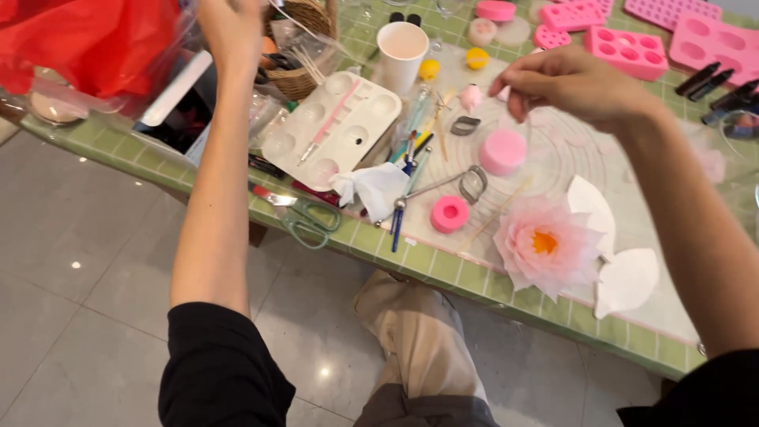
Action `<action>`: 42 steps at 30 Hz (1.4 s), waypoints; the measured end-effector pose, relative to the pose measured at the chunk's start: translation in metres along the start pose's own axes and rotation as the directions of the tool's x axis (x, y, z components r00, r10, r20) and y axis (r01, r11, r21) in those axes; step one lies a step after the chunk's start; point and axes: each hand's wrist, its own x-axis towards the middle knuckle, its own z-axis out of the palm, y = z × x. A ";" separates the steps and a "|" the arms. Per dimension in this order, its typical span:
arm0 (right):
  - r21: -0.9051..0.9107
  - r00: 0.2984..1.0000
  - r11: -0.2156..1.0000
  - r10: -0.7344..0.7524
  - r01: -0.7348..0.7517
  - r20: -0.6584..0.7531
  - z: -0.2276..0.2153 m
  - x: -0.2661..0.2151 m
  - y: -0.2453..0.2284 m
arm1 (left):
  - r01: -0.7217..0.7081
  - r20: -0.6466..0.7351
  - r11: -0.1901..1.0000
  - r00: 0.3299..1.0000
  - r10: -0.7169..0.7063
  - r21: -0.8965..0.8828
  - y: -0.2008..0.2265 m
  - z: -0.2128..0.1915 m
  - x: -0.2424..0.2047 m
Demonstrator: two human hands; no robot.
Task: Assembling a decorative paper lotus flower using sticks, wire, and beads.
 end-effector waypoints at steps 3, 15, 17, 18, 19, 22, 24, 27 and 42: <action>0.172 0.994 0.979 0.105 -0.105 0.010 0.026 0.000 0.005 | -0.662 0.213 0.483 0.690 0.692 0.573 0.095 -0.015 -0.059; 0.287 0.986 0.951 -0.141 0.112 0.085 0.171 -0.078 -0.019 | 0.898 0.899 0.364 0.352 -0.260 -0.246 0.242 -0.069 -0.300; -0.077 0.972 0.969 -0.234 0.234 0.016 0.184 -0.111 -0.005 | 0.864 0.812 0.318 0.486 -0.323 -0.391 0.239 -0.068 -0.315; -0.078 0.979 0.977 -0.202 0.200 -0.019 0.179 -0.138 -0.007 | 0.880 0.839 0.303 0.452 -0.303 -0.365 0.233 -0.071 -0.323; -0.173 0.968 0.963 -0.226 0.206 -0.108 0.175 -0.162 -0.010 | 0.893 0.832 0.230 0.446 -0.331 -0.387 0.225 -0.074 -0.330; -0.121 0.957 0.991 -0.089 0.057 -0.276 0.158 -0.244 0.000 | 0.922 0.839 0.124 0.386 -0.383 -0.368 0.208 -0.082 -0.347; 0.031 0.943 0.998 0.063 -0.056 -0.327 0.147 -0.299 0.017 | 0.932 0.840 0.100 0.357 -0.408 -0.347 0.202 -0.084 -0.354; 0.162 0.858 0.954 0.298 -0.252 -0.418 0.148 -0.374 0.046 | 0.940 0.878 0.023 0.328 -0.349 -0.342 0.202 -0.087 -0.359; 0.500 0.794 0.828 0.473 -0.253 -0.382 0.224 -0.364 0.093 | 0.738 0.793 0.481 0.595 -0.132 -0.474 0.262 -0.018 -0.361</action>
